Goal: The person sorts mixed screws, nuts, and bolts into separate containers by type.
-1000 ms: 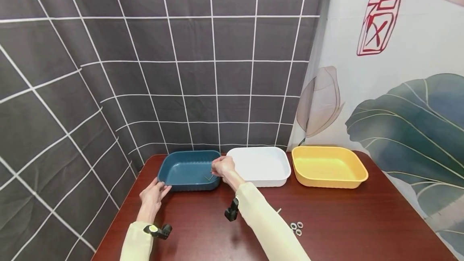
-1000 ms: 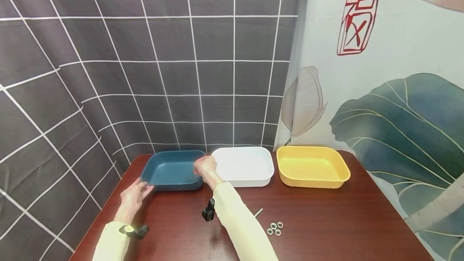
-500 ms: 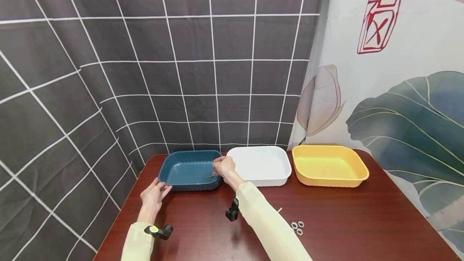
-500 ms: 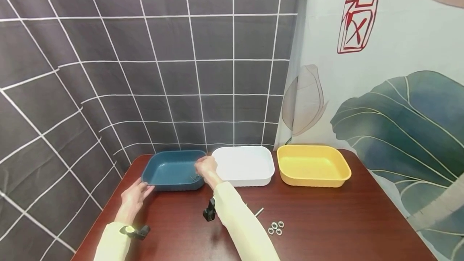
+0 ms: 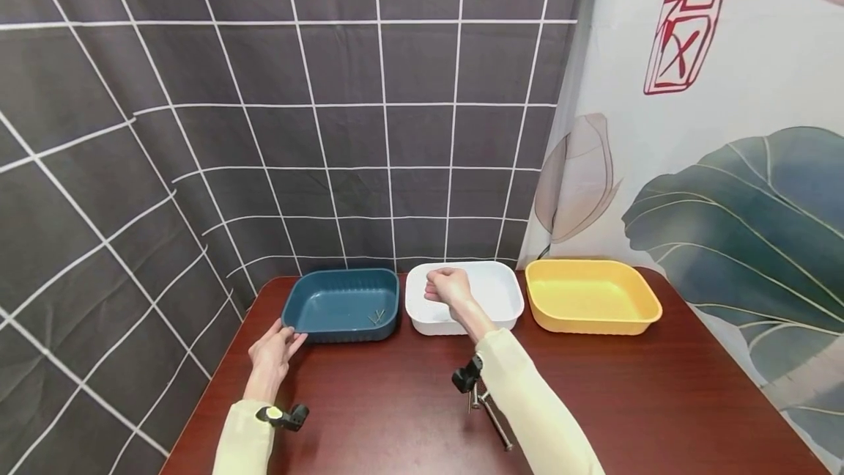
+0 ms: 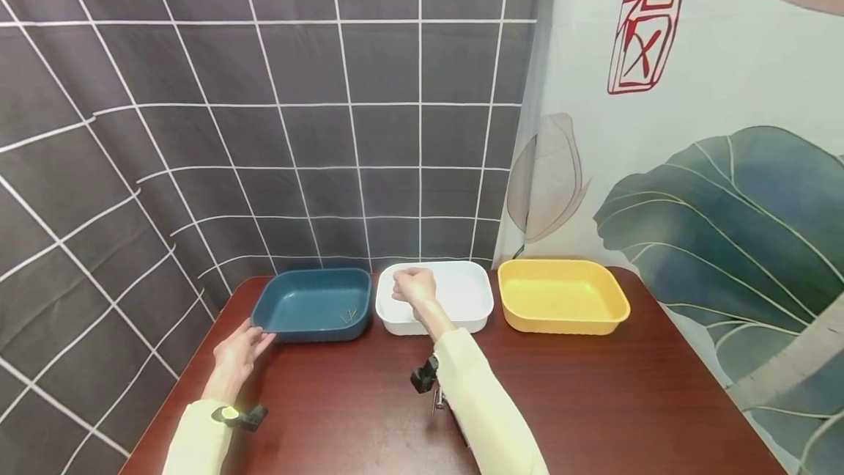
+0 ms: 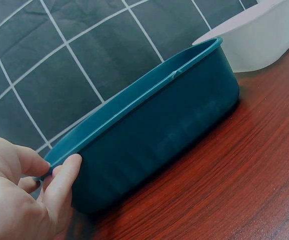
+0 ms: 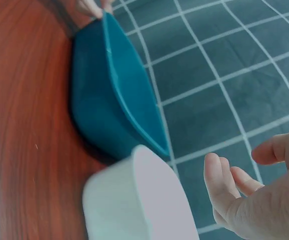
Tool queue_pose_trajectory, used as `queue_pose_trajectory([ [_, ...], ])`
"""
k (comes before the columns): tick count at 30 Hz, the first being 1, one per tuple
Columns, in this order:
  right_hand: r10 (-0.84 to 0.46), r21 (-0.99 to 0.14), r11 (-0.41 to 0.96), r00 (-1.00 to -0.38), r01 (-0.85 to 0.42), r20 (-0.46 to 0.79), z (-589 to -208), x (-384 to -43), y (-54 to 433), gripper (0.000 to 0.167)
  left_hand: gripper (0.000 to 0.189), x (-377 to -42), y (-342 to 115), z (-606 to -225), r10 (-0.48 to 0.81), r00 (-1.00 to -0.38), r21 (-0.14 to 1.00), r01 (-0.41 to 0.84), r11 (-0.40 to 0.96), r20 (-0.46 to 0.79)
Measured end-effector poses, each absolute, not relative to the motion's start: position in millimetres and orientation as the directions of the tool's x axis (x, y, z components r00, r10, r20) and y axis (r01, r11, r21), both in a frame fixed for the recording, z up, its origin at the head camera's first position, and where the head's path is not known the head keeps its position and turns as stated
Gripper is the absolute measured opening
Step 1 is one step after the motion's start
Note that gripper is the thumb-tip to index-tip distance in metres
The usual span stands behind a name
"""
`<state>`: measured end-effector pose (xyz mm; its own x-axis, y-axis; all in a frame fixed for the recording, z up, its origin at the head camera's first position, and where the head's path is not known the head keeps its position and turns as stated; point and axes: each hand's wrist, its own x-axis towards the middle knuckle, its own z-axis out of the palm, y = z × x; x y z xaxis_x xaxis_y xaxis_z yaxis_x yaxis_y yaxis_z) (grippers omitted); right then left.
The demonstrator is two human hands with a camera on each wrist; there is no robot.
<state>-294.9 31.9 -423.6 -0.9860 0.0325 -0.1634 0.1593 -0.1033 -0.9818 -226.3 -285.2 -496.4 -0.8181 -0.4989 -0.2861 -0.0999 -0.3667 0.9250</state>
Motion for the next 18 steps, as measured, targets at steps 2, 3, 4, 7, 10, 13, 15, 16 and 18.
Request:
queue_pose_trajectory([
  [2, 0.041, -0.981, -0.122, -0.987, 0.15, -0.156, -423, -293, 45, 0.028, 0.06, -225, -286, -497, -0.501, -0.817, 0.926, -0.098, -0.365, -0.285],
  [3, 0.046, -0.982, -0.127, -0.988, 0.141, -0.148, -423, -292, 50, 0.028, 0.06, -225, -286, -497, -0.503, -0.817, 0.926, -0.093, -0.367, -0.282],
  [4, 0.05, -0.982, -0.13, -0.988, 0.136, -0.143, -422, -290, 56, 0.028, 0.06, -225, -286, -497, -0.505, -0.817, 0.927, -0.09, -0.365, -0.278],
  [7, 0.057, -0.985, -0.12, -0.99, 0.122, -0.129, -423, -284, 71, 0.027, 0.06, -225, -287, -497, -0.51, -0.816, 0.925, -0.074, -0.373, -0.271],
  [10, 0.061, -0.99, -0.081, -0.991, 0.112, -0.117, -427, -273, 82, 0.023, 0.061, -225, -286, -496, -0.508, -0.817, 0.921, -0.07, -0.383, -0.273],
  [13, 0.071, -0.993, -0.036, -0.991, 0.112, -0.115, -434, -257, 88, 0.018, 0.061, -224, -286, -496, -0.506, -0.817, 0.921, -0.075, -0.383, -0.277],
  [15, 0.074, -0.994, -0.006, -0.991, 0.113, -0.114, -437, -245, 91, 0.016, 0.061, -224, -285, -495, -0.508, -0.815, 0.924, -0.083, -0.374, -0.279],
  [16, 0.076, -0.994, 0.002, -0.991, 0.113, -0.112, -439, -239, 92, 0.015, 0.061, -223, -285, -495, -0.508, -0.815, 0.925, -0.085, -0.37, -0.279],
  [18, 0.08, -0.994, 0.016, -0.991, 0.11, -0.108, -444, -228, 94, 0.014, 0.06, -222, -284, -495, -0.505, -0.817, 0.927, -0.092, -0.364, -0.279],
])
